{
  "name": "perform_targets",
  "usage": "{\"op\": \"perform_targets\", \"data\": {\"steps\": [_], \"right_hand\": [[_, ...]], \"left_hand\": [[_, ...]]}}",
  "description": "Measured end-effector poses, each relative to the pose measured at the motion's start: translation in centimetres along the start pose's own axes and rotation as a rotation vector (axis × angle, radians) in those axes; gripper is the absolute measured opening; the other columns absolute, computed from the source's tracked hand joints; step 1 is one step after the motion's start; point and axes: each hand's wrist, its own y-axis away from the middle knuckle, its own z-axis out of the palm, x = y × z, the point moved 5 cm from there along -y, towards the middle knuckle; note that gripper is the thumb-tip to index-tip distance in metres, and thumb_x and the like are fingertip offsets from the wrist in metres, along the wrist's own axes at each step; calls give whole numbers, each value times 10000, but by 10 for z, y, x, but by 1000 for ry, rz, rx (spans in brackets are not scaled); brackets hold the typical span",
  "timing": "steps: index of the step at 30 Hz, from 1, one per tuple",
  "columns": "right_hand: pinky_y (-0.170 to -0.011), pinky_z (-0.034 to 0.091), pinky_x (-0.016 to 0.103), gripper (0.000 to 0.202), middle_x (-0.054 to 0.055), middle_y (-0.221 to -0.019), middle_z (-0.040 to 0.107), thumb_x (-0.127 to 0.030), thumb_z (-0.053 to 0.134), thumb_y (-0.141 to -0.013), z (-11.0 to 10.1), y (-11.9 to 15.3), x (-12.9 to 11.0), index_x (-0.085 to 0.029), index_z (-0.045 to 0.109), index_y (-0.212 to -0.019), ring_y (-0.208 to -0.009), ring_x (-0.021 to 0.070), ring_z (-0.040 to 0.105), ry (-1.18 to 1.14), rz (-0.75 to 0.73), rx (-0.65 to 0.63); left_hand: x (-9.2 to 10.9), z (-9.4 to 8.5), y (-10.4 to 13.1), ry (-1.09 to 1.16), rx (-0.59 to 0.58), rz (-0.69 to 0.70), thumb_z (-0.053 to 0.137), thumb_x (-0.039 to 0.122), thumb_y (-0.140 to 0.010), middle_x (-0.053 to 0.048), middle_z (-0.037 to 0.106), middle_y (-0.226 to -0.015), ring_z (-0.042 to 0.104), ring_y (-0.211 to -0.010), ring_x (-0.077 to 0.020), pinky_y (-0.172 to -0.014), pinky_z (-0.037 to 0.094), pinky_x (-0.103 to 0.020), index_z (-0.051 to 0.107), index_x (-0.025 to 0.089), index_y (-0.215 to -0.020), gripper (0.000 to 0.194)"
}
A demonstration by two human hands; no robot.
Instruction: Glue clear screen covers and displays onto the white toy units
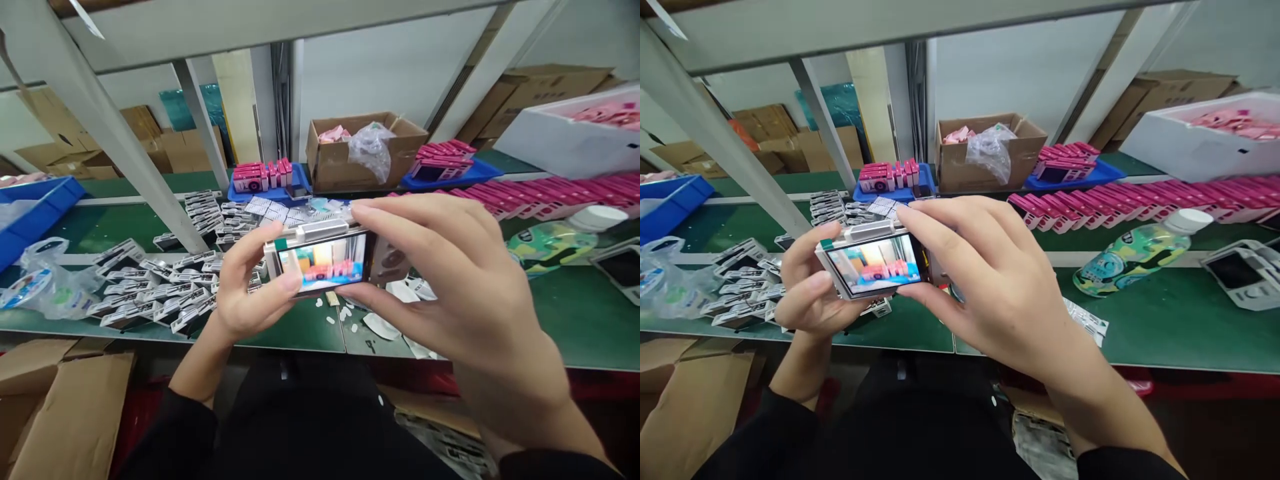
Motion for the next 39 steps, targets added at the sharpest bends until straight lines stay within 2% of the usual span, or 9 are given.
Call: {"op": "perform_targets", "data": {"steps": [5, 8, 11, 16, 21, 25, 28, 31, 39], "right_hand": [[-1051, 649, 472, 525, 168, -1357, 771, -334, 755, -1052, -6, -5, -3, -175, 584, -1523, -1246, 327, 756, 31, 9, 30], [-1145, 623, 480, 624, 184, -1464, 727, -362, 764, -1044, -8, -4, -2, -188, 541, -1599, -1353, 337, 715, 20, 9, 23], [-1265, 554, 537, 764, 196, -1654, 580, -529, 686, -1063, -9, 3, 5, -248, 422, -1722, -1530, 365, 596, -39, 64, 16], [-1280, 536, 640, 693, 131, -1831, 359, -551, 429, -1161, 4, 26, 27, -368, 230, -1800, -1642, 391, 479, -370, 373, 50], [-1181, 646, 529, 643, 115, -1817, 408, -436, 322, -1187, 26, 31, 30, -403, 135, -1801, -1624, 336, 516, -663, 453, -40], [-1302, 507, 657, 766, 94, -1866, 272, -565, 500, -1139, 14, 19, 25, -416, 153, -1806, -1709, 427, 346, -415, 290, 63], [-1296, 465, 721, 834, 103, -1831, 306, -614, 597, -1088, 2, 10, 15, -458, 185, -1797, -1636, 489, 436, -107, 155, 72], [-1232, 529, 692, 844, 169, -1737, 426, -590, 583, -1097, -2, 6, 10, -433, 146, -1802, -1532, 472, 556, -20, 124, 4], [-1291, 504, 545, 811, 194, -1706, 431, -528, 630, -1101, 2, 8, 9, -304, 250, -1781, -1605, 348, 484, 6, 91, 32]], "left_hand": [[37, -5, -2, -152, 345, 529, 868, 333, -964, -1, 723, -1475, 750, -1320, -270, -1008, 717, -416, 725, 362, -1304, 370], [44, -5, -6, -198, 363, 685, 871, 209, -949, 38, 657, -1613, 744, -1327, -209, -1005, 704, -326, 761, 351, -1275, 372], [42, -7, -13, -194, 356, 766, 872, 167, -940, 21, 609, -1688, 725, -1372, -194, -1055, 687, -296, 758, 326, -1345, 449], [36, -9, -20, -189, 419, 755, 922, 201, -906, -8, 634, -1658, 736, -1348, -226, -994, 726, -334, 723, 342, -1461, 606], [36, -8, -19, -187, 419, 762, 943, 184, -874, -9, 624, -1666, 736, -1351, -252, -986, 739, -368, 710, 347, -1486, 675], [35, -6, -18, -207, 363, 746, 902, 216, -927, -5, 587, -1709, 709, -1409, -239, -1062, 720, -355, 709, 343, -1482, 601], [36, -6, -18, -214, 361, 735, 869, 246, -963, -9, 594, -1702, 717, -1404, -240, -1057, 725, -372, 728, 349, -1440, 507], [38, -6, -18, -209, 349, 753, 861, 244, -972, -27, 593, -1703, 713, -1413, -232, -1069, 716, -356, 723, 326, -1448, 503], [38, -5, -19, -184, 347, 783, 855, 276, -982, -34, 595, -1696, 741, -1351, -222, -1011, 736, -329, 712, 304, -1478, 516]]}}
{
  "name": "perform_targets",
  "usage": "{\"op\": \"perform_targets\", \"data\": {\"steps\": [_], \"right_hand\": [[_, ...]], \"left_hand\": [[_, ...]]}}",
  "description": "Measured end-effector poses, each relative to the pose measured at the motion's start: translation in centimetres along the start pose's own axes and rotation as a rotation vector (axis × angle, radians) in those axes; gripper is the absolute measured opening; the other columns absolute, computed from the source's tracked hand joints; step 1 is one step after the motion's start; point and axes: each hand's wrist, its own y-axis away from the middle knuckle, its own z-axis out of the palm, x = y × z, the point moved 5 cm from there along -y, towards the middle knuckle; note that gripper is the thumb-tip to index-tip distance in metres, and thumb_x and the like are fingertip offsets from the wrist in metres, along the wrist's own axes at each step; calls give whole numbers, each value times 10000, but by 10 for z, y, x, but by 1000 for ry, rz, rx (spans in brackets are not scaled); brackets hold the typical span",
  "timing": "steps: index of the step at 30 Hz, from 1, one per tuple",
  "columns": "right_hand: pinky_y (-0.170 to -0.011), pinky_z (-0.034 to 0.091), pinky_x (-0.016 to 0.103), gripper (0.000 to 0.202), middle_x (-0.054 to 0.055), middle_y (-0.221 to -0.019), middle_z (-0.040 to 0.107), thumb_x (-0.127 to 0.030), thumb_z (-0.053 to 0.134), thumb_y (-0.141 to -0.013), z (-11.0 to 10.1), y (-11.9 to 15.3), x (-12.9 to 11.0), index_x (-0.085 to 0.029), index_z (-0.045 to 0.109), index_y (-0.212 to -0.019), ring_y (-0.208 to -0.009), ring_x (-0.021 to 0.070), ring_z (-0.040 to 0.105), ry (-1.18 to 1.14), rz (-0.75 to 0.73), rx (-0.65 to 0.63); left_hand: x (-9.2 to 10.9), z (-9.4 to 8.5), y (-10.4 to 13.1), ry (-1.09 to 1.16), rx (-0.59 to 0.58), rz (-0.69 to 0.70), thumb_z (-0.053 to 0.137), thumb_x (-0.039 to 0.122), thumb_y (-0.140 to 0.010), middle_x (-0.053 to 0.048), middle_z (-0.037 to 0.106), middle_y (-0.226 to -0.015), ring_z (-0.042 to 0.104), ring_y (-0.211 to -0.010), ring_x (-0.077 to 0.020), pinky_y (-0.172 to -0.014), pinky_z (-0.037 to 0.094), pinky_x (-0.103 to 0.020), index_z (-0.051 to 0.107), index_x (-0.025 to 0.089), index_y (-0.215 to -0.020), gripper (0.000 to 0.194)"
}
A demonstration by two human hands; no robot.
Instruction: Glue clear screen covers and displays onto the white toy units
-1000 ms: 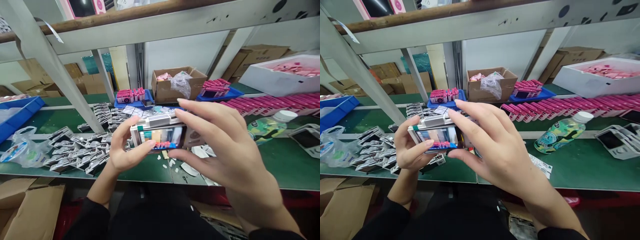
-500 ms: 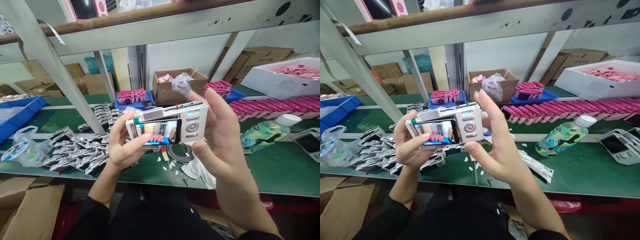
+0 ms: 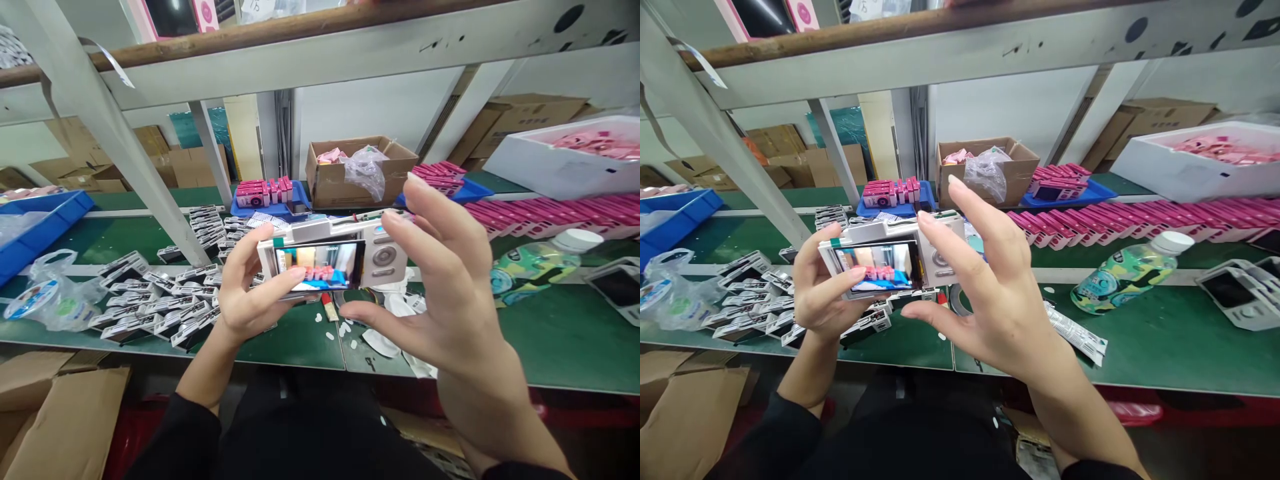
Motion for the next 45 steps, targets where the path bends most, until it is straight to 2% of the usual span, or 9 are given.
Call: {"op": "perform_targets", "data": {"steps": [7, 14, 19, 23, 26, 29, 33, 40, 45], "right_hand": [[-1300, 490, 504, 661, 236, -1641, 565, -518, 655, -1093, 2, -1, -1, -148, 488, -1616, -1551, 347, 556, 55, -119, -32], [-1173, 599, 566, 613, 232, -1562, 680, -451, 618, -1116, 17, 3, -9, -109, 499, -1611, -1443, 382, 684, 15, -202, -290], [-989, 680, 496, 500, 285, -1365, 772, -300, 602, -1101, 42, 31, -18, 49, 601, -1459, -1209, 370, 799, -18, -189, -439], [-786, 681, 468, 508, 277, -1308, 791, -293, 658, -1044, 65, 67, -19, 58, 640, -1411, -1061, 370, 831, -112, -118, -556], [-737, 644, 461, 522, 218, -1211, 823, -361, 681, -997, 80, 89, -19, 4, 677, -1370, -962, 348, 827, -220, -36, -652], [-734, 613, 435, 534, 183, -1131, 825, -425, 649, -973, 94, 104, -20, -41, 690, -1343, -919, 321, 801, -316, 21, -717], [-802, 617, 471, 564, 210, -1131, 803, -464, 581, -975, 108, 113, -20, -54, 691, -1346, -945, 334, 769, -416, 61, -778], [-812, 615, 422, 566, 173, -1193, 784, -523, 517, -1056, 128, 113, -5, -117, 698, -1408, -978, 290, 768, -740, 223, -1079], [-668, 553, 324, 575, 75, -915, 738, -665, 442, -1111, 140, 108, 8, -191, 724, -949, -780, 198, 699, -1024, 456, -1192]], "left_hand": [[4, -5, 3, 2, -92, -77, 805, 304, -1022, -68, 610, -1656, 728, -1378, -227, -1054, 713, -357, 721, 309, -1426, 412], [18, -11, 28, 146, -285, -282, 823, 320, -1004, -125, 614, -1603, 742, -1329, -256, -983, 728, -375, 713, 285, -1415, 427], [40, -13, 58, 137, -437, -471, 829, 211, -978, -159, 644, -1518, 718, -1347, -283, -983, 710, -365, 757, 216, -1294, 324], [55, -11, 96, 210, -524, -619, 847, 221, -961, -149, 686, -1465, 742, -1300, -281, -1021, 690, -382, 778, 240, -1298, 345], [62, -11, 134, 357, -488, -843, 898, 315, -938, -139, 711, -1458, 751, -1316, -293, -1057, 674, -396, 759, 281, -1372, 457], [69, -12, 166, 480, -401, -1025, 929, 409, -911, -142, 720, -1448, 759, -1310, -290, -957, 691, -338, 710, 297, -1431, 576], [76, -12, 189, 561, -302, -1114, 934, 474, -899, -124, 726, -1407, 776, -1256, -270, -925, 692, -331, 656, 312, -1449, 637], [79, -19, 205, 645, -234, -1202, 996, 451, -833, -99, 753, -1381, 791, -1251, -264, -933, 694, -321, 619, 325, -1481, 760], [82, -25, 211, 692, -240, -1264, 1034, 434, -782, -105, 734, -1472, 777, -1294, -269, -869, 684, -272, 573, 343, -1541, 893]]}}
